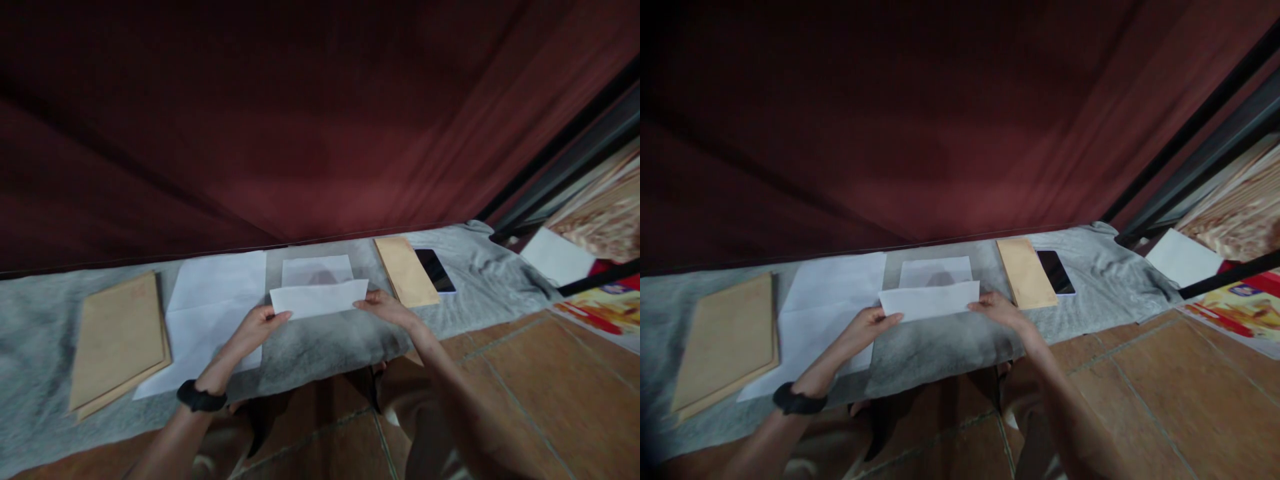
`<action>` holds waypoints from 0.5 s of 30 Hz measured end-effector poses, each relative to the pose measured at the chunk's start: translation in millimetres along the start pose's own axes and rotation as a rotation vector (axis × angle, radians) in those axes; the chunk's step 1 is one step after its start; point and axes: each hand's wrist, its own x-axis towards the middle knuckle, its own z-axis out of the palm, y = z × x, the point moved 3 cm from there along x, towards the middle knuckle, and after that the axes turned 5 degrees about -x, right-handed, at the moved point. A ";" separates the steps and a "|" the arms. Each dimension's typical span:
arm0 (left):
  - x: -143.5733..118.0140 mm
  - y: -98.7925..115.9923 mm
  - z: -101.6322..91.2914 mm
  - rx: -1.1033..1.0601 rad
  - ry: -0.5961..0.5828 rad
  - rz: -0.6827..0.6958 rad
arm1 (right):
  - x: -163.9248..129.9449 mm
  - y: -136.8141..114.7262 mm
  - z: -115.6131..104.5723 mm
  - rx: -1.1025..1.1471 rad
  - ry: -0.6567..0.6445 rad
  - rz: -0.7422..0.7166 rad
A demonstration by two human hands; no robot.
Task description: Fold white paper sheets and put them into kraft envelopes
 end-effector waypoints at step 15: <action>31.0 15.2 6.4 0.263 0.472 0.017 | 38.9 -10.6 11.1 -0.227 0.292 0.136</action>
